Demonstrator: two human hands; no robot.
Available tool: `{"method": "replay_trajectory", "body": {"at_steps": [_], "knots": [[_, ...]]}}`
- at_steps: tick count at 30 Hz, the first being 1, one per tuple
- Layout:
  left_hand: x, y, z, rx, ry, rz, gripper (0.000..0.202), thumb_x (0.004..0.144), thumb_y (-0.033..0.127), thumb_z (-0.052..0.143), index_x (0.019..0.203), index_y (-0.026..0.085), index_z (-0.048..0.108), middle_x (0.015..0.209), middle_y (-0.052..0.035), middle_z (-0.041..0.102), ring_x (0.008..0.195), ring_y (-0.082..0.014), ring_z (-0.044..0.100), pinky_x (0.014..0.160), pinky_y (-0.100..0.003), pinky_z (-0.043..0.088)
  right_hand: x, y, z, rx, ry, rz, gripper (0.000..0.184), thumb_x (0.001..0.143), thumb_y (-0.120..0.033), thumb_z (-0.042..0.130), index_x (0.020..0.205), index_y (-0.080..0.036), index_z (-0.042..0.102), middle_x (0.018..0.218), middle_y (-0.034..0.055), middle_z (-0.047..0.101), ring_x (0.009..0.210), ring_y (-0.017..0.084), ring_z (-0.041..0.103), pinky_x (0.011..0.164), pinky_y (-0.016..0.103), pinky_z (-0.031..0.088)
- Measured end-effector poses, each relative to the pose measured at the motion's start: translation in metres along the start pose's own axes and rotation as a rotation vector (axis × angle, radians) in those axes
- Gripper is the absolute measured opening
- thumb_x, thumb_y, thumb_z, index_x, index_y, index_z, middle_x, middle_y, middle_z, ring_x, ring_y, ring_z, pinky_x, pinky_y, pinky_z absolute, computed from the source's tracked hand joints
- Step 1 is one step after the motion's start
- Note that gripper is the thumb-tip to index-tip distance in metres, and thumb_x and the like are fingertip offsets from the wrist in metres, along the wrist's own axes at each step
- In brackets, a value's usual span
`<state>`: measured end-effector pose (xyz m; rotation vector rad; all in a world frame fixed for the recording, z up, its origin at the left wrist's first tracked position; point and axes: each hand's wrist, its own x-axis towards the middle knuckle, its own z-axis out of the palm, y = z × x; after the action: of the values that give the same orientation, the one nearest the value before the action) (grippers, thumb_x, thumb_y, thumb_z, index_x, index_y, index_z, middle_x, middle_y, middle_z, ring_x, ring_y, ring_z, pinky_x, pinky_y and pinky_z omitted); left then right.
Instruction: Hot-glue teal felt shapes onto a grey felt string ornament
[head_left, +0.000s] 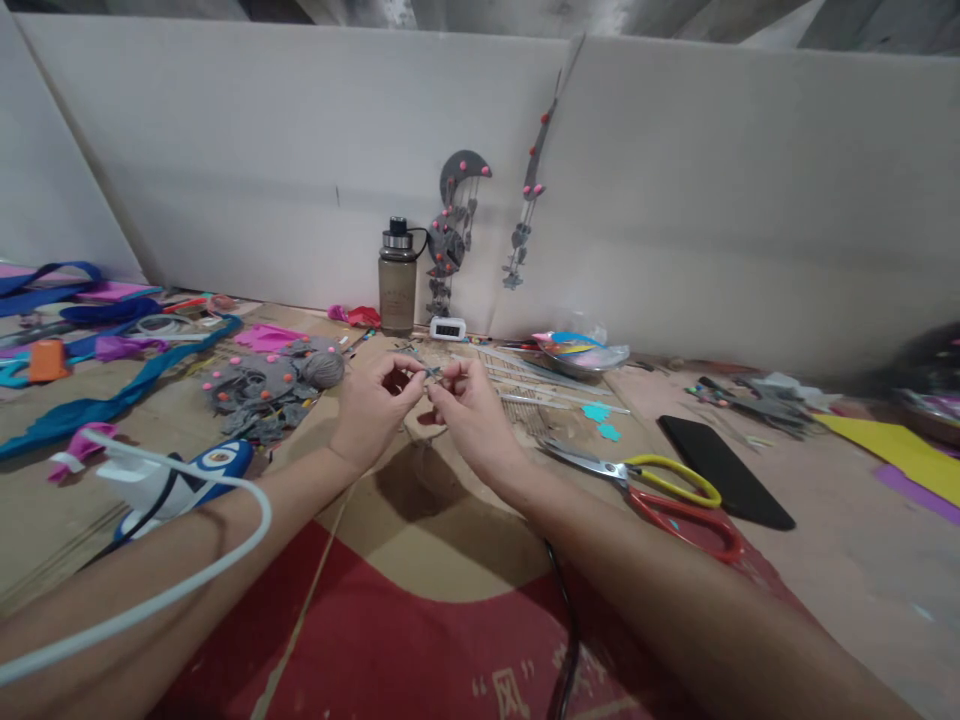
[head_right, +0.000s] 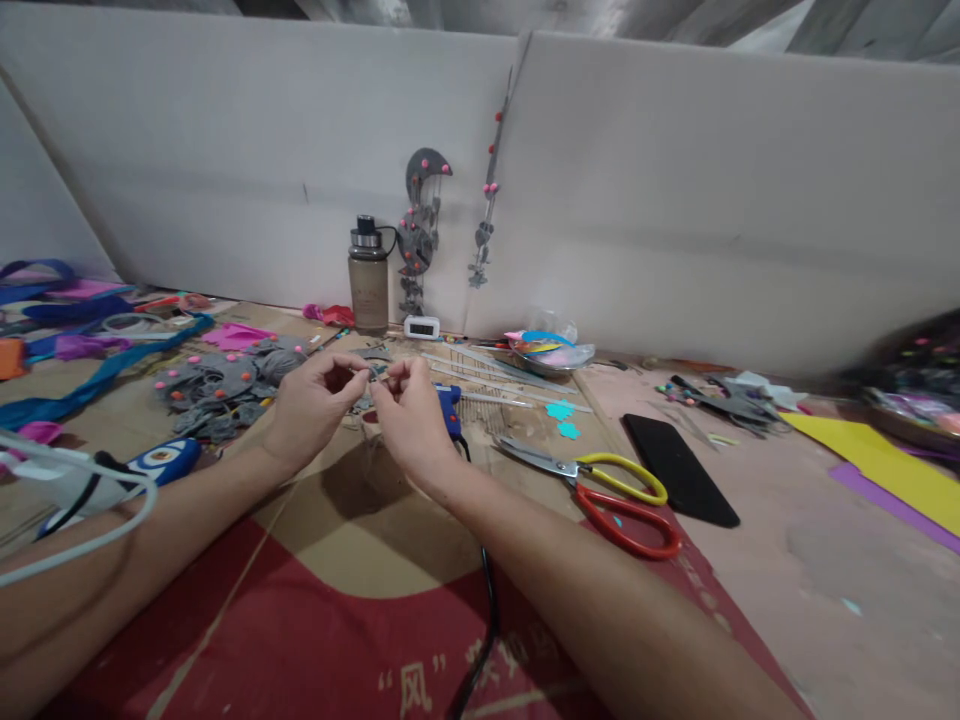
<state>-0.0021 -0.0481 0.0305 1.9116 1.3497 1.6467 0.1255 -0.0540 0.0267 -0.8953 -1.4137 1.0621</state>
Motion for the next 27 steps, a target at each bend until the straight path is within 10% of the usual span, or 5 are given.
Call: {"method": "replay_trajectory", "body": {"at_steps": [27], "knots": [[-0.004,0.011,0.008,-0.426,-0.207,-0.284,0.026,0.072,0.033,0.068,0.091,0.016,0.071,0.076,-0.0058,0.068,0.062,-0.013,0.06,0.051,-0.022,0.048,0.001,0.005,-0.023,-0.372,0.111,-0.222,0.014,0.087,-0.031,0.047,0.083,-0.019,0.054,0.079,0.0023,0.059,0.072,0.015,0.053,0.068,0.029,0.04]]}}
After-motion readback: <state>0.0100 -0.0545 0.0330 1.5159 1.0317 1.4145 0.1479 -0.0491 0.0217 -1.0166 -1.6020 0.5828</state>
